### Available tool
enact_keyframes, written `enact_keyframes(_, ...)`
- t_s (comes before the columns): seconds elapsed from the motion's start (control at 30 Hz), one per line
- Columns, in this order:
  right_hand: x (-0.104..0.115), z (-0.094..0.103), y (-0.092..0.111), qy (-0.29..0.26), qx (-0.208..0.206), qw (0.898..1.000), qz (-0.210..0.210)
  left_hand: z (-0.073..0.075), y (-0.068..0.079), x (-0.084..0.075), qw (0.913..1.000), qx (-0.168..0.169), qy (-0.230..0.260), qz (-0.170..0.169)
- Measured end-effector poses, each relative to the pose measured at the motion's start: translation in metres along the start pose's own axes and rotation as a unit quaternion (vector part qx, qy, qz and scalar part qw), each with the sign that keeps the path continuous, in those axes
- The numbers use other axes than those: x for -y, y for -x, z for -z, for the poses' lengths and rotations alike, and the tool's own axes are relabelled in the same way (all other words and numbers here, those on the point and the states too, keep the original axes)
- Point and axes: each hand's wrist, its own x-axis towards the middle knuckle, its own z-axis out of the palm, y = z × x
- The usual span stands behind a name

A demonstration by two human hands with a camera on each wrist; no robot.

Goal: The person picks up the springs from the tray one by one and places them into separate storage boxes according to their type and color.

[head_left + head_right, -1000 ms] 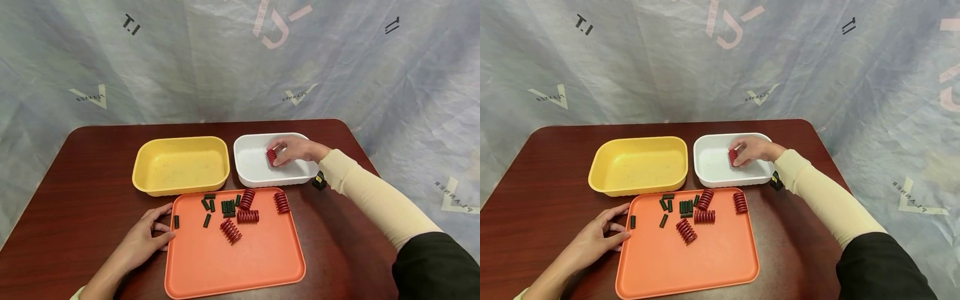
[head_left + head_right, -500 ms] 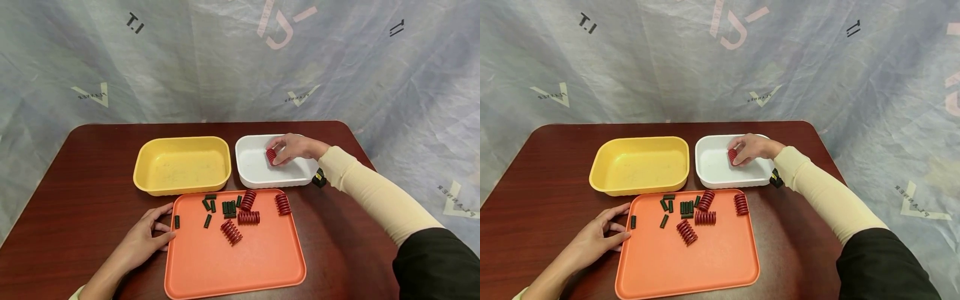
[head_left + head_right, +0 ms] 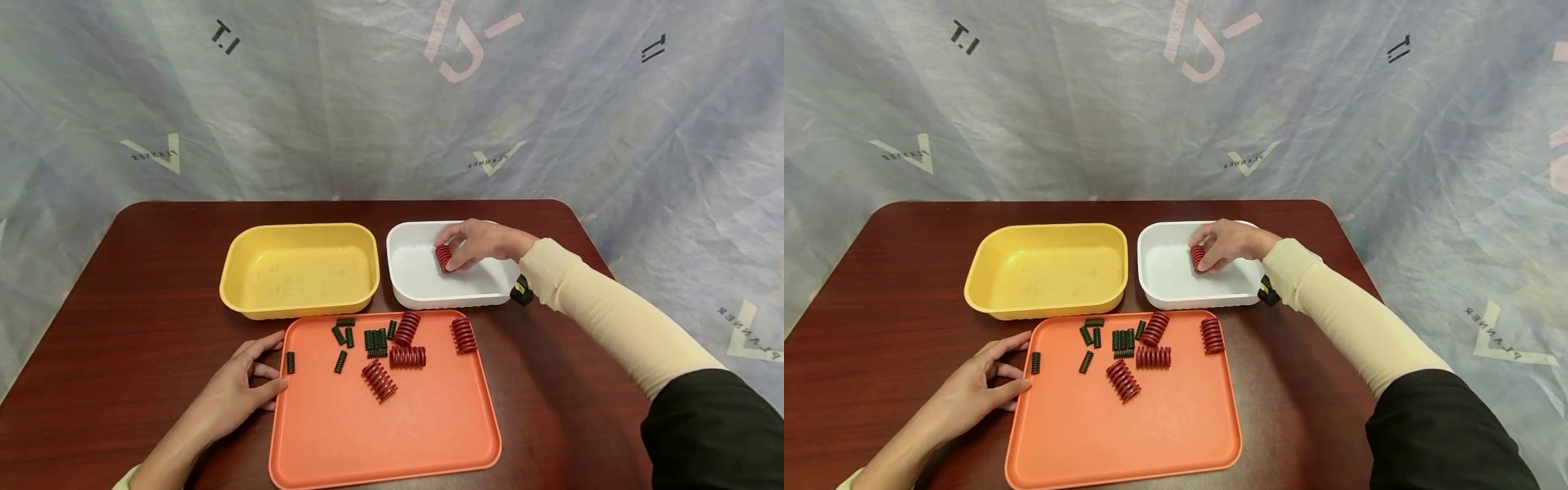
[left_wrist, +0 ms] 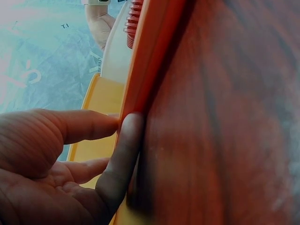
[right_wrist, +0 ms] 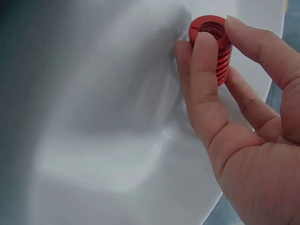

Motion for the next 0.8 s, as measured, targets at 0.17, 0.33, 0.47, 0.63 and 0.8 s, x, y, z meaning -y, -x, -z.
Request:
enact_keyframes(0.17,0.000,0.003,0.003,-0.015,0.006,1.000,0.001,0.000,0.000,0.000,1.0000,0.001,0.003,-0.002)
enact_keyframes(0.33,0.001,0.006,0.009,-0.024,0.006,1.000,0.009,0.000,0.000,0.000,0.9999,0.005,0.012,-0.001)
enact_keyframes(0.47,0.004,0.005,0.016,-0.019,0.006,0.999,0.029,0.000,0.000,0.000,0.9999,0.007,0.016,0.002)
enact_keyframes(0.63,0.011,0.002,0.031,-0.001,-0.010,0.998,0.066,0.000,0.000,0.000,0.9998,0.006,0.016,0.005)
enact_keyframes(0.8,0.017,-0.003,0.050,0.004,-0.019,0.993,0.114,0.000,0.001,-0.001,0.9999,0.005,0.016,0.000)
